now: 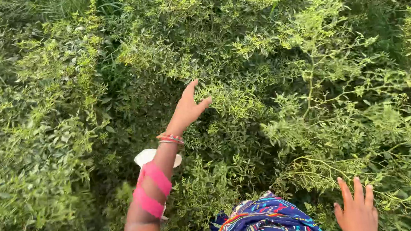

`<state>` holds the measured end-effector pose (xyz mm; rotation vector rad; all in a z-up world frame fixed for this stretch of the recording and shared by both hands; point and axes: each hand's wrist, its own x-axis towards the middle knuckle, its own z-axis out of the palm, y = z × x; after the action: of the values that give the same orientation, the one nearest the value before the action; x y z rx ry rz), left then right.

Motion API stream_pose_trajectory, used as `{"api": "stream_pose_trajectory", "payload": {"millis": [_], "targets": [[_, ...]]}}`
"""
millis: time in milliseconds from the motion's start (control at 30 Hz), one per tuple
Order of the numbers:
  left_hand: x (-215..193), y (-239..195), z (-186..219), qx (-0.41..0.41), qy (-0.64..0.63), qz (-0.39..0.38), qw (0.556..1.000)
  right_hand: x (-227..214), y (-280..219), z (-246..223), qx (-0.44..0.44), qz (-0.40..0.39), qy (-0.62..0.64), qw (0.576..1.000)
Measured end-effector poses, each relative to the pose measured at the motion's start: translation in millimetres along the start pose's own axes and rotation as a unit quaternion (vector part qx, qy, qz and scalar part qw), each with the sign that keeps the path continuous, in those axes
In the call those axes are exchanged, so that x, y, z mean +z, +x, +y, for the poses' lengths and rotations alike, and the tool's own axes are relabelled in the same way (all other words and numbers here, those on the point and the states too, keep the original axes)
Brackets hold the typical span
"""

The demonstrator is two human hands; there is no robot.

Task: Harvesting small green pods from plants and placing them in a white bag.

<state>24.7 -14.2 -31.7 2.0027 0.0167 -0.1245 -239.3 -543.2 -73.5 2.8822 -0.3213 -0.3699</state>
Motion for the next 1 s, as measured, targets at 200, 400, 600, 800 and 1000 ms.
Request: {"api": "stream_pose_trajectory", "payload": {"millis": [200,400,600,800,1000], "targets": [[87,30,-1,0.053,0.232,-0.021,0.971,11,-9,-11,0.011,0.029,0.011,0.999],[216,25,-121,0.113,0.185,-0.229,0.949,54,-7,10,0.020,0.004,-0.013,1.000],[191,-25,-100,0.024,0.230,-0.284,0.931,60,-16,11,0.010,-0.036,-0.018,0.999],[151,-33,-79,0.049,0.188,-0.210,0.958,73,-6,9,-0.013,-0.016,-0.029,0.999],[112,-93,-5,0.089,0.202,-0.147,0.964,80,-15,2,-0.018,0.014,-0.011,1.000]]}}
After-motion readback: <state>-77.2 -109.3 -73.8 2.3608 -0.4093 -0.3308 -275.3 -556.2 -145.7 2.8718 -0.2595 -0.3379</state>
